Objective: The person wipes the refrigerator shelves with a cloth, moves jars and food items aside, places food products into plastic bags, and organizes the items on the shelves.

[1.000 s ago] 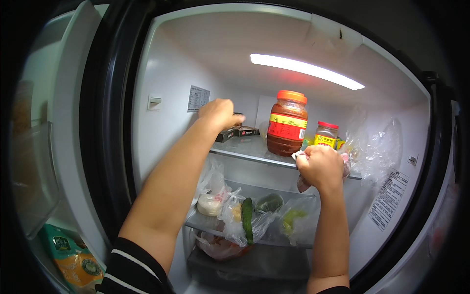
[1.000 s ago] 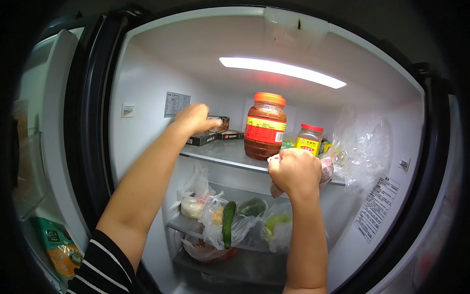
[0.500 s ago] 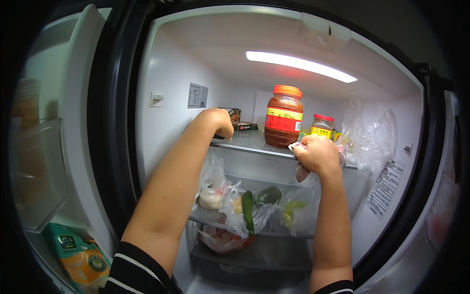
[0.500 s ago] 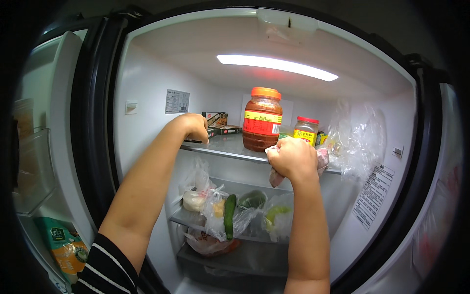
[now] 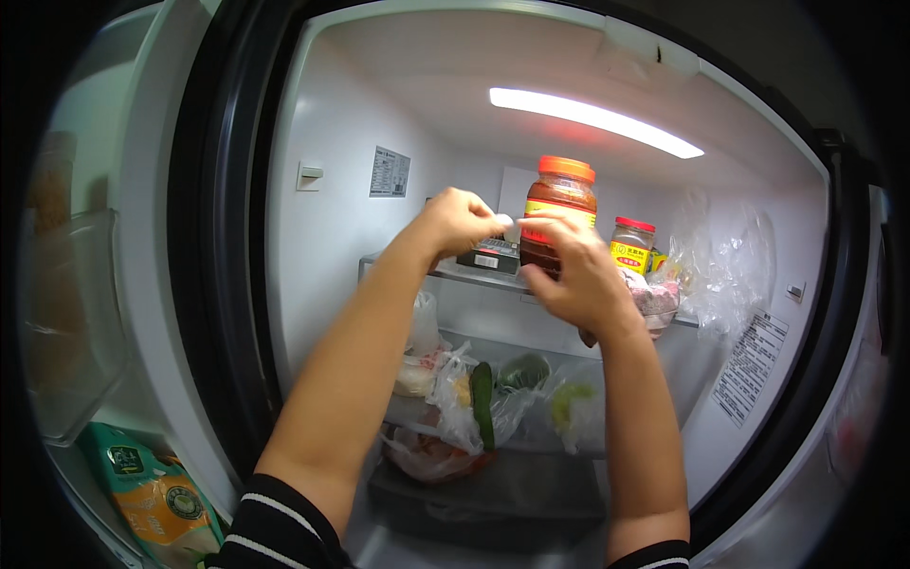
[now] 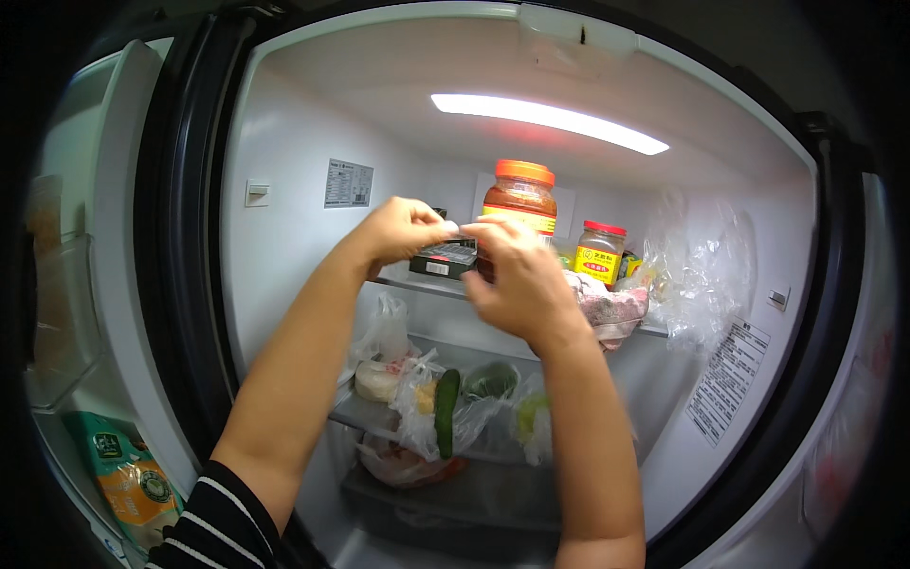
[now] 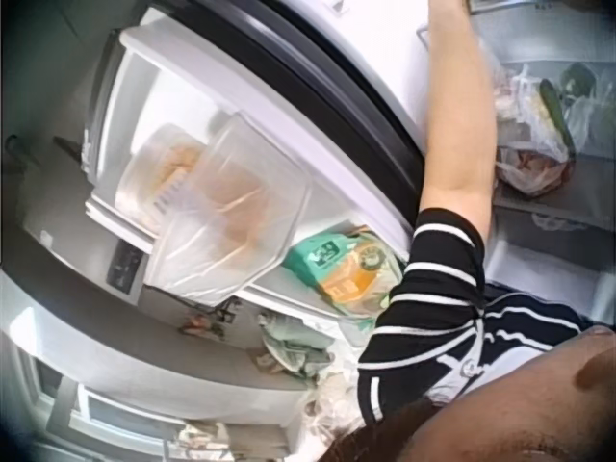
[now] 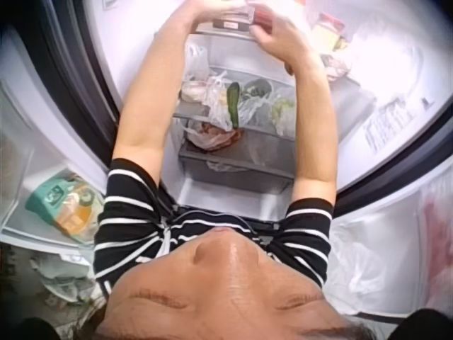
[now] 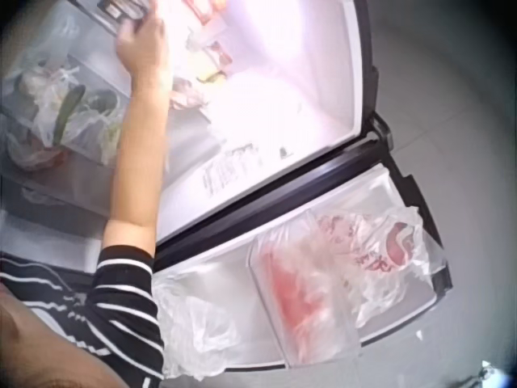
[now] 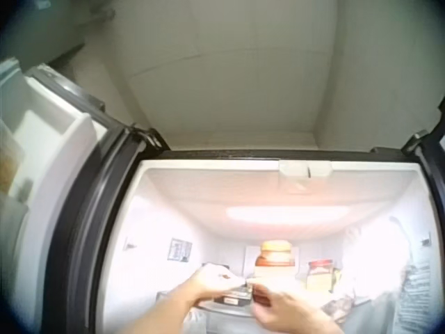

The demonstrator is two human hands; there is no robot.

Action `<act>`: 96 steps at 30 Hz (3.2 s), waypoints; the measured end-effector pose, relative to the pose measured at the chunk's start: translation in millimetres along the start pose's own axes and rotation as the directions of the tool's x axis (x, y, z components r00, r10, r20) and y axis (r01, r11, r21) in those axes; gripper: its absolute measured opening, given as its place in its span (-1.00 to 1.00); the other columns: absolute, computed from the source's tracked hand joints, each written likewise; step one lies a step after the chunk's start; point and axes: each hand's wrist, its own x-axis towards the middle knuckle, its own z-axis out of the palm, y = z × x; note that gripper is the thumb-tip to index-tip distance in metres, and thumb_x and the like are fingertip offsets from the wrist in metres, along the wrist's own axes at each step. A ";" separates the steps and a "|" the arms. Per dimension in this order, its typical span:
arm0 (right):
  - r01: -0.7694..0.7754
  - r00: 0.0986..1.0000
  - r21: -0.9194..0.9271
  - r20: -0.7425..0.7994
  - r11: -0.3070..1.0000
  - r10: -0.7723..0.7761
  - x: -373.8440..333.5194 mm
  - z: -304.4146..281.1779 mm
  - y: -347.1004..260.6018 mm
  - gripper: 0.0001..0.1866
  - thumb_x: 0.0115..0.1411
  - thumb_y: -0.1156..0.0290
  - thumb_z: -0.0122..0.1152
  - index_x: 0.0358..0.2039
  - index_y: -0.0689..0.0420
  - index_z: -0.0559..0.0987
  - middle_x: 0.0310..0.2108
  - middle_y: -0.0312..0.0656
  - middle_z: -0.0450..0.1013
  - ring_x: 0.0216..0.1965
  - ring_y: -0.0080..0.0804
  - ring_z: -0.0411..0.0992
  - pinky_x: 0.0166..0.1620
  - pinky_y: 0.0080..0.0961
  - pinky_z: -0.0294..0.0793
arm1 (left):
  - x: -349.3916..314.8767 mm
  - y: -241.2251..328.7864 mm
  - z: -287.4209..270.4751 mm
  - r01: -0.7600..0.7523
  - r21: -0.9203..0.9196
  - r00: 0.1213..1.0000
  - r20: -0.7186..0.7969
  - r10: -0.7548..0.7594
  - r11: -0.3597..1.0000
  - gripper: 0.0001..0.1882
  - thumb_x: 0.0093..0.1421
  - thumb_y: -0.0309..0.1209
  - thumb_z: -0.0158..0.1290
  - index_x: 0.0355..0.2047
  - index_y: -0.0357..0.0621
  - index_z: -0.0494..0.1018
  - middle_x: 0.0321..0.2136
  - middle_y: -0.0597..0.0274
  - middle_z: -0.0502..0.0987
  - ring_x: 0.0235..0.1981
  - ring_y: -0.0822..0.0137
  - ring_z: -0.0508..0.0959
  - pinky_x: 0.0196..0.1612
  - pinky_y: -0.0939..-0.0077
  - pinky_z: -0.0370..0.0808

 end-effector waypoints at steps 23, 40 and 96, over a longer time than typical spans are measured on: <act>-0.136 0.946 -0.273 0.249 0.952 0.207 5.7 44.0 -31.9 -0.23 -0.11 0.10 0.35 0.11 0.13 0.33 -0.02 -0.10 0.34 0.06 -0.22 0.29 0.02 -0.37 0.39 | 165.9 -104.0 2.8 -0.151 0.949 0.951 0.215 -0.221 0.275 -0.58 -0.01 -0.50 -0.07 -0.09 -0.08 0.53 -0.05 0.00 0.49 -0.10 0.08 0.53 -0.10 0.20 0.47; 0.030 0.635 -0.522 0.669 0.853 0.386 144.0 106.4 33.7 -0.77 -0.04 0.51 0.08 -0.37 0.19 0.65 -0.28 0.06 0.53 -0.22 -0.07 0.51 -0.20 -0.30 0.50 | 115.1 -36.0 -0.5 0.053 0.852 0.869 0.218 -0.445 0.521 -0.66 -0.01 -0.47 0.02 -0.17 -0.10 0.56 -0.10 -0.04 0.51 -0.18 0.08 0.56 -0.12 0.20 0.48; -0.023 0.710 -0.221 0.683 0.975 0.172 93.6 93.8 21.5 -0.44 0.24 -0.04 -0.14 -0.22 0.24 0.58 -0.22 0.01 0.51 -0.14 -0.13 0.47 -0.03 -0.26 0.39 | 118.7 -28.1 -9.8 0.005 0.877 0.879 0.226 -0.421 0.481 -0.49 0.09 -0.42 0.05 0.09 -0.09 0.30 -0.12 0.02 0.49 -0.22 0.08 0.57 -0.18 0.17 0.52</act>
